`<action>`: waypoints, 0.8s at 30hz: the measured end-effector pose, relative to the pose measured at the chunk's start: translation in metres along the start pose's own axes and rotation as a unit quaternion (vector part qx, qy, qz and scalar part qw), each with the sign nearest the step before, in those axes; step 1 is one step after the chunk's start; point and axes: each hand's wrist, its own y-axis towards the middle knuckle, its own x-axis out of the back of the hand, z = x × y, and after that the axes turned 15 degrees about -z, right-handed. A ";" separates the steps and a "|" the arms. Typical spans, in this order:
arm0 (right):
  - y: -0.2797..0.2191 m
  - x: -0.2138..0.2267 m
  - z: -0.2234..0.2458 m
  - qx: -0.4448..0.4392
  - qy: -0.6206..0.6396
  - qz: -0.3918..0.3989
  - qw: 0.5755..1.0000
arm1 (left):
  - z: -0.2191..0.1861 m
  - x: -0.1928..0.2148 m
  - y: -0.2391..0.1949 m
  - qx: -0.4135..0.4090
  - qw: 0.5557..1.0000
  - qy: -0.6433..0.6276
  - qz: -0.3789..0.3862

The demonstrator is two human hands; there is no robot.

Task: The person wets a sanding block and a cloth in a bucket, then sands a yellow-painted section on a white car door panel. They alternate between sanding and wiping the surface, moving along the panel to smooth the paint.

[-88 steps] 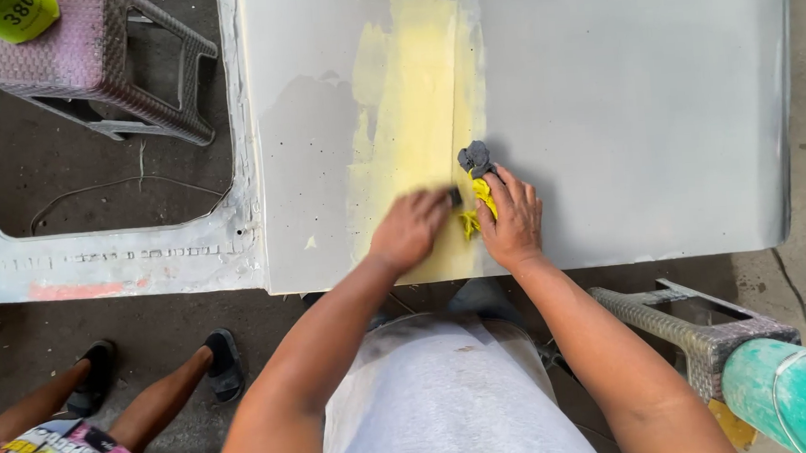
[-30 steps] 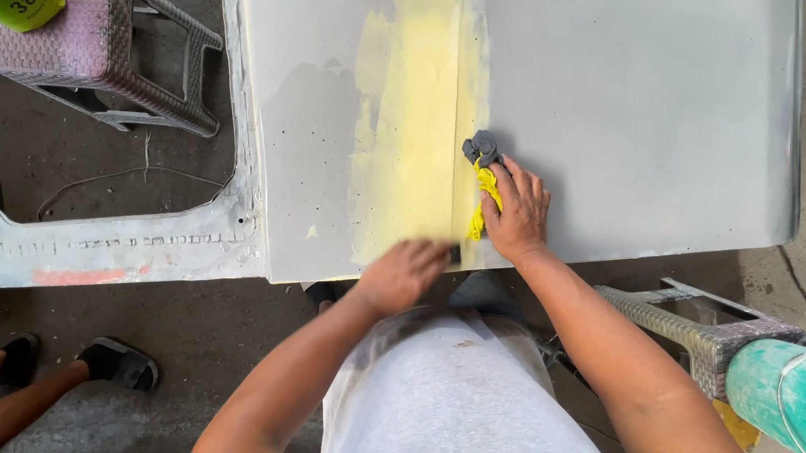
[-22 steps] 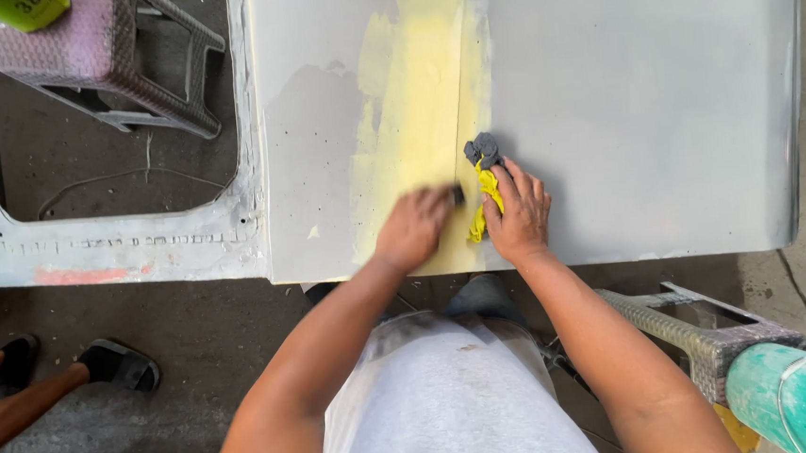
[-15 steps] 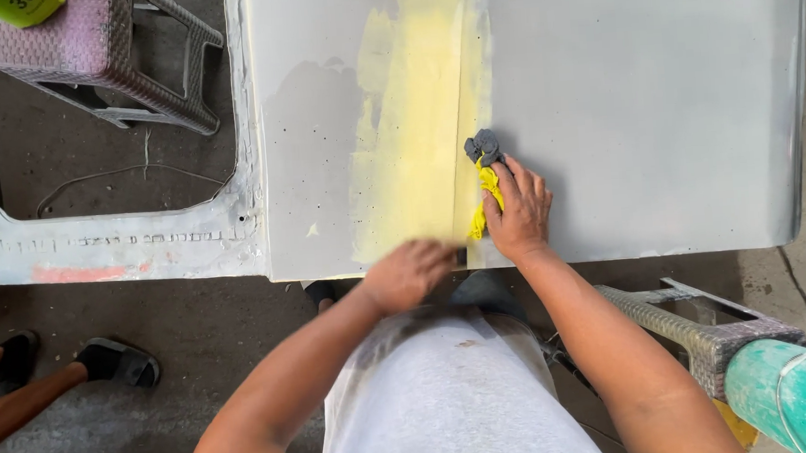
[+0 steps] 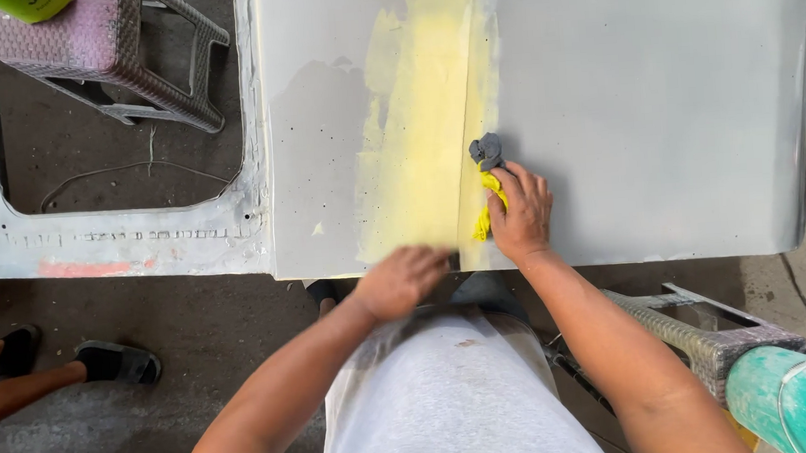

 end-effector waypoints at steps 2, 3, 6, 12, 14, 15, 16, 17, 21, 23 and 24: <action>0.001 -0.003 0.005 -0.001 0.046 0.012 0.999 | 0.030 0.004 0.021 0.116 0.989 0.043 -0.086; 0.006 -0.003 0.011 0.002 0.045 0.010 0.999 | 0.034 0.003 0.024 0.115 0.988 0.044 -0.089; 0.025 -0.004 0.038 0.065 0.089 0.060 0.992 | 0.031 0.001 0.014 0.197 0.965 0.098 -0.146; 0.078 -0.052 0.059 0.213 0.072 0.016 0.974 | -0.006 0.019 -0.041 0.088 0.991 0.090 -0.050; 0.089 -0.076 0.067 0.132 0.109 0.022 0.985 | 0.010 0.026 -0.047 0.147 0.984 0.069 -0.075; 0.086 -0.083 0.078 0.137 0.113 0.025 0.984 | 0.019 0.032 -0.046 0.152 0.983 0.073 -0.076; 0.084 -0.090 0.088 0.125 0.113 0.020 0.986 | 0.029 0.038 -0.045 0.225 0.963 0.096 -0.118; 0.080 -0.095 0.097 0.110 0.110 0.015 0.988 | 0.037 0.042 -0.043 0.293 0.936 0.116 -0.158; 0.036 -0.059 0.108 0.240 0.181 0.086 0.950 | 0.021 0.037 -0.061 0.370 0.892 0.146 -0.216; 0.014 -0.026 0.099 0.374 0.207 0.155 0.891 | 0.006 0.025 -0.077 0.355 0.902 0.156 -0.189; 0.018 -0.024 0.080 0.373 0.205 0.154 0.892 | 0.006 0.025 -0.077 0.354 0.903 0.154 -0.189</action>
